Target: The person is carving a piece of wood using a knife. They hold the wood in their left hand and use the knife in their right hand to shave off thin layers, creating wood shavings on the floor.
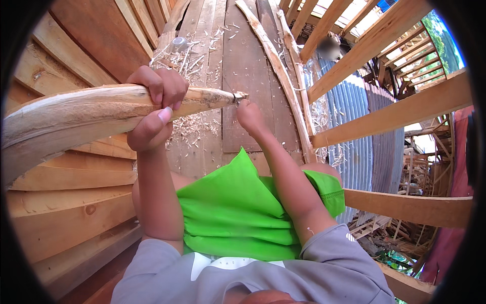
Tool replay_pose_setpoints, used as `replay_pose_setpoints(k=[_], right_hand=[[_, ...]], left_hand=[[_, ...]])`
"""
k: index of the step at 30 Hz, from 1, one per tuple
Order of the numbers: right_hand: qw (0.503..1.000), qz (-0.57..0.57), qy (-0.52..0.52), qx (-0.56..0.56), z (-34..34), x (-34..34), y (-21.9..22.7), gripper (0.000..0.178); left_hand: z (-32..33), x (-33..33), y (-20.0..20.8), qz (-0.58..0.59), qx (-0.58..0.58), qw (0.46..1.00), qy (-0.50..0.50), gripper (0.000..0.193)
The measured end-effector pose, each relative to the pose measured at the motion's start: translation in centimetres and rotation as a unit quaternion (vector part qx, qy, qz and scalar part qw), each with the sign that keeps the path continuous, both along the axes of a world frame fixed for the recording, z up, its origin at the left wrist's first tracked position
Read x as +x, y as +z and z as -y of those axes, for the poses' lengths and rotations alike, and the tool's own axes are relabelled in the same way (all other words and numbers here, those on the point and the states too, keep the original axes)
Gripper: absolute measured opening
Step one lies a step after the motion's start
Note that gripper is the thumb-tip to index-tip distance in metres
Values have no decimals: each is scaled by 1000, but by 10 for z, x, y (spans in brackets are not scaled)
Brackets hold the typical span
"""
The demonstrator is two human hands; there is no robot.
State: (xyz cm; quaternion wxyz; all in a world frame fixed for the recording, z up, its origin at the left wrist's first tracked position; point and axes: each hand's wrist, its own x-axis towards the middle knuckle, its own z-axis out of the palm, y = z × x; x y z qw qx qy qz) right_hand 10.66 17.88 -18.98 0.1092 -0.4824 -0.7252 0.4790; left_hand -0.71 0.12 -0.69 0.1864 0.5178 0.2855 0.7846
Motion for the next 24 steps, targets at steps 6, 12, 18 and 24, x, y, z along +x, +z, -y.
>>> replay_pose_setpoints(k=[6,12,18,24], right_hand=[[993,41,-9,-113,-14,10,-27,48],[981,56,-38,-179,-16,8,-24,46],[963,14,-59,-262,2,4,-13,42],[951,25,-68,-301,-7,10,-17,42]], left_hand=[[1,-4,2,-22,1,1000,-19,24],[-4,9,4,27,2,996,86,21],[-23,39,7,121,37,922,366,21],[-7,18,-9,14,59,963,264,78]])
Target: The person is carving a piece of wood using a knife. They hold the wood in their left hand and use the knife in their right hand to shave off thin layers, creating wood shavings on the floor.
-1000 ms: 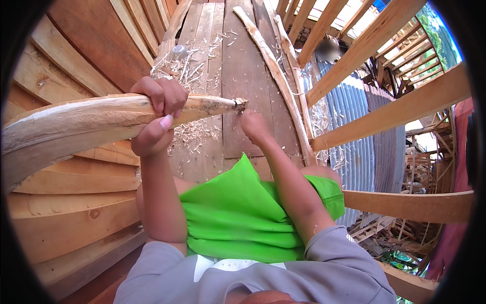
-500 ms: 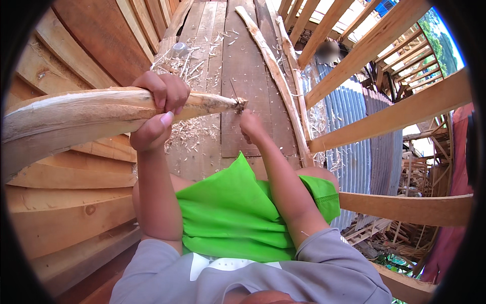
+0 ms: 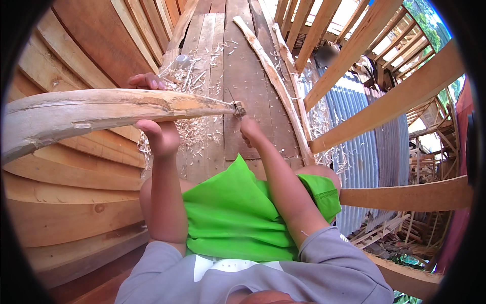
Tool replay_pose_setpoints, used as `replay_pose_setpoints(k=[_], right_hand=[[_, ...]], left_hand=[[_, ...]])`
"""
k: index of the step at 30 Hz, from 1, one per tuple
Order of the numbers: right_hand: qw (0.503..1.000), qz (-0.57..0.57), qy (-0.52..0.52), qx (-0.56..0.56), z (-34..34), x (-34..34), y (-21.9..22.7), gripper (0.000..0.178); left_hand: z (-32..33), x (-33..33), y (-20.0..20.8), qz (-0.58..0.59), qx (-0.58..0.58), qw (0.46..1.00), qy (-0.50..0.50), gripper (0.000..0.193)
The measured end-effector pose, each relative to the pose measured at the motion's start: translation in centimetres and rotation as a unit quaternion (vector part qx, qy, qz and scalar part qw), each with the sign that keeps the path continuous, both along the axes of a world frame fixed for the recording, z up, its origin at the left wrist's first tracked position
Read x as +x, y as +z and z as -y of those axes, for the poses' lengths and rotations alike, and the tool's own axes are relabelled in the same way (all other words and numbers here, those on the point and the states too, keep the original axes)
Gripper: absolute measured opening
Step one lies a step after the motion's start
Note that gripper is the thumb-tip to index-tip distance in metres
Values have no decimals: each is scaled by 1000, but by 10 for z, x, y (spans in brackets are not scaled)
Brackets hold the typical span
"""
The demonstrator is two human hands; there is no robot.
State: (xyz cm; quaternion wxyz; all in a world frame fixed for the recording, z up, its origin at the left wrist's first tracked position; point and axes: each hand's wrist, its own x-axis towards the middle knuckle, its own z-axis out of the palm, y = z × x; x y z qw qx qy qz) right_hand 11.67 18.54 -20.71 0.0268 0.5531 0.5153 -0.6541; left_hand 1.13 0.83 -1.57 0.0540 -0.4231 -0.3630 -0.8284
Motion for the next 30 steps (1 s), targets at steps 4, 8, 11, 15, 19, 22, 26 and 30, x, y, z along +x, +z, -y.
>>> replay_pose_setpoints(k=[4,8,11,15,19,22,26,30], right_hand=[[1000,-2,-4,-9,3,-1,0,42],[998,-23,-8,63,15,-14,6,51],[968,-42,35,245,31,-20,22,60],[937,-48,87,335,41,-22,56,65],[957,-9,53,284,-3,-9,-5,64],[996,-5,41,79,1,-6,9,62],[955,-52,96,274,27,-19,36,58],[955,-49,120,268,1,-4,5,55]], left_hand=[[10,-13,7,-35,-13,997,-73,66],[3,-10,17,-11,-6,997,-79,35],[-8,-2,19,68,25,997,-9,30],[-3,-4,15,83,26,994,-64,24],[-10,-4,18,82,41,991,-100,24],[-6,-6,15,93,52,991,-82,28],[-4,-6,17,89,52,992,-78,28],[-5,-6,16,92,48,991,-80,28]])
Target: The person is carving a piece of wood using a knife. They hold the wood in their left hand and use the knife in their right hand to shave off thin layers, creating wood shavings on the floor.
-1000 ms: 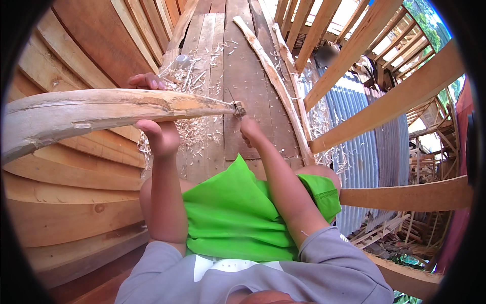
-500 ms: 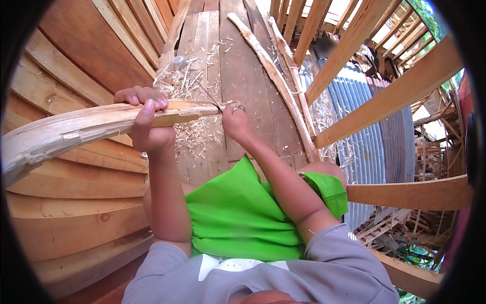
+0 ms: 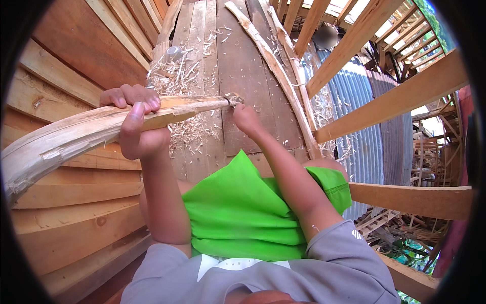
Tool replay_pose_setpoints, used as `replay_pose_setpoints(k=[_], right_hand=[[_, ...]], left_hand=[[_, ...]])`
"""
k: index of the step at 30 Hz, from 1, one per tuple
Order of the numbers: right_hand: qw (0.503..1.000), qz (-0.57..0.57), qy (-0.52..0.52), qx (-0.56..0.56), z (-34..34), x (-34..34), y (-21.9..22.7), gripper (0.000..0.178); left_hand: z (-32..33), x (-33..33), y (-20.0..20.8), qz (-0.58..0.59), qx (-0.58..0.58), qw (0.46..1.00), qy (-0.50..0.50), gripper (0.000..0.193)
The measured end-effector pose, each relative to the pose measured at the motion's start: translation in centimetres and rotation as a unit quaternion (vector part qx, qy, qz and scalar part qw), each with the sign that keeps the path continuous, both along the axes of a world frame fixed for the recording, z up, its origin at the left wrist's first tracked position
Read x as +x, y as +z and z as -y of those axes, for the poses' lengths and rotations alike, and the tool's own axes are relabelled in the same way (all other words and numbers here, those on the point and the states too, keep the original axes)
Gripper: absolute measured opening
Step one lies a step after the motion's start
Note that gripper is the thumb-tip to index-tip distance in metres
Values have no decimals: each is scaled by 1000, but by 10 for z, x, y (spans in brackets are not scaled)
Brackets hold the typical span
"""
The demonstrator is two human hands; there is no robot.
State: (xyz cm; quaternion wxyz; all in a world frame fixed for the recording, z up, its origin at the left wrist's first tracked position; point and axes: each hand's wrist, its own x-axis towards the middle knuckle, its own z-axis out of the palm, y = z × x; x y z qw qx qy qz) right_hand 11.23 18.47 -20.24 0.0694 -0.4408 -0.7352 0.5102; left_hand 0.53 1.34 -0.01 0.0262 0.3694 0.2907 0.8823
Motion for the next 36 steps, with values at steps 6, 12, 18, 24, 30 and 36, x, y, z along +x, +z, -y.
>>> replay_pose_setpoints(k=[6,12,18,24,30,36], right_hand=[[982,13,-53,-182,18,-7,25,50],[996,13,-62,-68,7,-11,6,50],[989,-10,-43,-139,27,-6,37,53],[993,-59,-90,43,16,-20,-16,56],[991,-2,-72,-116,32,-8,50,60],[991,-132,-23,31,41,-17,39,62]], left_hand=[[2,1,3,10,-16,999,47,27],[-10,8,6,49,2,995,82,25],[-2,6,5,51,-3,994,100,25],[-12,12,9,70,-3,993,96,25],[-6,7,6,65,-3,992,106,25],[-5,7,7,41,-23,994,94,18]])
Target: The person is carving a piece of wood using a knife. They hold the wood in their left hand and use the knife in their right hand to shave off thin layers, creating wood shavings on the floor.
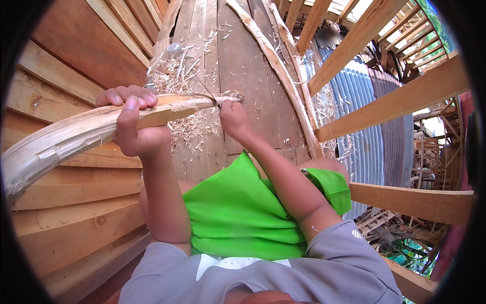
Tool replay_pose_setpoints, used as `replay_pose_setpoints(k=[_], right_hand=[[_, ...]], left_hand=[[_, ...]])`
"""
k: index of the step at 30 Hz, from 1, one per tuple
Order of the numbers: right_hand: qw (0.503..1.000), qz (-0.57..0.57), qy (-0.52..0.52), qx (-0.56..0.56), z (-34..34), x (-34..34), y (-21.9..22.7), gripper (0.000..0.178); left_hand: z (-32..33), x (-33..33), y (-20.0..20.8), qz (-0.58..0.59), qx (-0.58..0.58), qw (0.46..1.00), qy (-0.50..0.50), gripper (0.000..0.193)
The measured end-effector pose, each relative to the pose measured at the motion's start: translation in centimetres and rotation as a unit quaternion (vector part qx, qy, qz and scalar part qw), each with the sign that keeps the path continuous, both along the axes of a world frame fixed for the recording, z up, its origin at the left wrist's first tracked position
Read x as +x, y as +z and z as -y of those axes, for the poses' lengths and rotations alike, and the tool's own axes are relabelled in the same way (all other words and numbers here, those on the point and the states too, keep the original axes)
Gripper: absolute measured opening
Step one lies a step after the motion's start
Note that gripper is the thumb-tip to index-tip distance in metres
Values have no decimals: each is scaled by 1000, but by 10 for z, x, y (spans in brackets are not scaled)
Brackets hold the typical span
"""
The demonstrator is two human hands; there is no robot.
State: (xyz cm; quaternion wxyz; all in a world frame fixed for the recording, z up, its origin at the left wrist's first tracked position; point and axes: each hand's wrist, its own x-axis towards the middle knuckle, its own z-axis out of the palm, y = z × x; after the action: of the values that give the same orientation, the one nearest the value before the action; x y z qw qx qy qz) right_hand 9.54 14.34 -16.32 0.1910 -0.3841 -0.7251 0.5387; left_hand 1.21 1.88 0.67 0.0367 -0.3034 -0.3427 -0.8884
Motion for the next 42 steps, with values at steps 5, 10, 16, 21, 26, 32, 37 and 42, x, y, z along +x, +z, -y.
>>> replay_pose_setpoints(k=[5,10,16,21,26,32,37,42], right_hand=[[992,108,-42,-54,-25,22,-51,63],[975,110,-44,-189,-6,9,-5,63],[988,124,-36,-85,-38,5,-54,60],[967,151,-9,-207,-21,2,-30,59],[993,26,-47,101,-17,-19,-46,56],[976,119,-58,-173,-26,-1,-66,53],[997,61,5,-50,0,-18,-3,52],[991,101,-93,-1,-52,-10,-91,60]], left_hand=[[-2,-1,-1,7,3,1000,-13,18],[4,-7,-4,11,5,1000,-7,22],[-3,-3,-3,9,13,1000,-23,22],[5,-7,-4,4,1,1000,-9,21],[0,-4,-2,12,-1,999,-33,20],[0,-8,-1,-4,-14,1000,-16,21],[10,-12,-7,1,-9,1000,-25,22],[-8,-3,3,-12,-26,999,-20,20]])
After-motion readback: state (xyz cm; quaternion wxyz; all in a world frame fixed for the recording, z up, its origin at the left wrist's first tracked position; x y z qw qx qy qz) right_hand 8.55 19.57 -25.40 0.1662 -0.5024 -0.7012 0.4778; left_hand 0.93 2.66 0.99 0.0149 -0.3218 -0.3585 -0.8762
